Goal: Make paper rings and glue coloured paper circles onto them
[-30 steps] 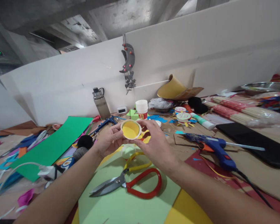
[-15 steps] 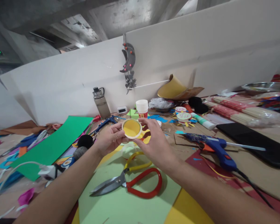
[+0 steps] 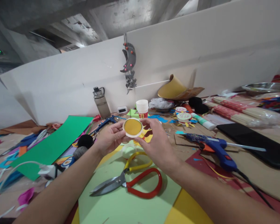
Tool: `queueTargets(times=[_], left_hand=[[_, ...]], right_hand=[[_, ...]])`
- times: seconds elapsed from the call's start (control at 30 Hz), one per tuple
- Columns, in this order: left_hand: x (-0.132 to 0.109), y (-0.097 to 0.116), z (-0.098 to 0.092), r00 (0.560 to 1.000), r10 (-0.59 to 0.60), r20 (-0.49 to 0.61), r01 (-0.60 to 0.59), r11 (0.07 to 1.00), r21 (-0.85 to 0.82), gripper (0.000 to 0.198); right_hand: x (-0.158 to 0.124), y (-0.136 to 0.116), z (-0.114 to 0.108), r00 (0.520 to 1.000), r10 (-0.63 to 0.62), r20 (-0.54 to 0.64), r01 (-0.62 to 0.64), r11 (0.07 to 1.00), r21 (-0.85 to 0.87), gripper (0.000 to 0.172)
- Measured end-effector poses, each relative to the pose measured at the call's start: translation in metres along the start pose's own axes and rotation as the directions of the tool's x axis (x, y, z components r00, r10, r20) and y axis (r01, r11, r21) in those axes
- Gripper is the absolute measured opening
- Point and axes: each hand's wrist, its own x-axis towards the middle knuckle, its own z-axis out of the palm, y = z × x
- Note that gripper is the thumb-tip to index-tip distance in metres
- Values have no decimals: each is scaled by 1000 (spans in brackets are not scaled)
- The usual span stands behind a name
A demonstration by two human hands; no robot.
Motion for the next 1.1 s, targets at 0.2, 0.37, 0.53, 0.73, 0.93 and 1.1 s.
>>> queueTargets(times=[0.2, 0.37, 0.53, 0.73, 0.93, 1.1], left_hand=[[0, 1, 1, 999, 15, -44, -14, 999, 40, 42], [2, -5, 3, 985, 29, -169, 1, 985, 173, 41], [5, -10, 3, 976, 87, -200, -34, 966, 257, 44], [5, -10, 1, 973, 110, -201, -53, 961, 270, 49], [5, -12, -2, 969, 118, -216, -52, 955, 291, 46], [4, -11, 3, 964, 124, -233, -53, 955, 291, 35]], right_hand=[[0, -3, -3, 992, -106, 68, 112, 990, -90, 35], [-1, -4, -3, 979, -165, 116, 180, 975, -132, 33], [-2, -5, -3, 976, -192, 101, 205, 969, -140, 30], [-3, -5, -4, 973, -211, 96, 224, 964, -144, 27], [-5, -4, -5, 975, -203, 95, 215, 967, -138, 27], [-3, -5, -5, 984, -156, 90, 166, 978, -123, 24]])
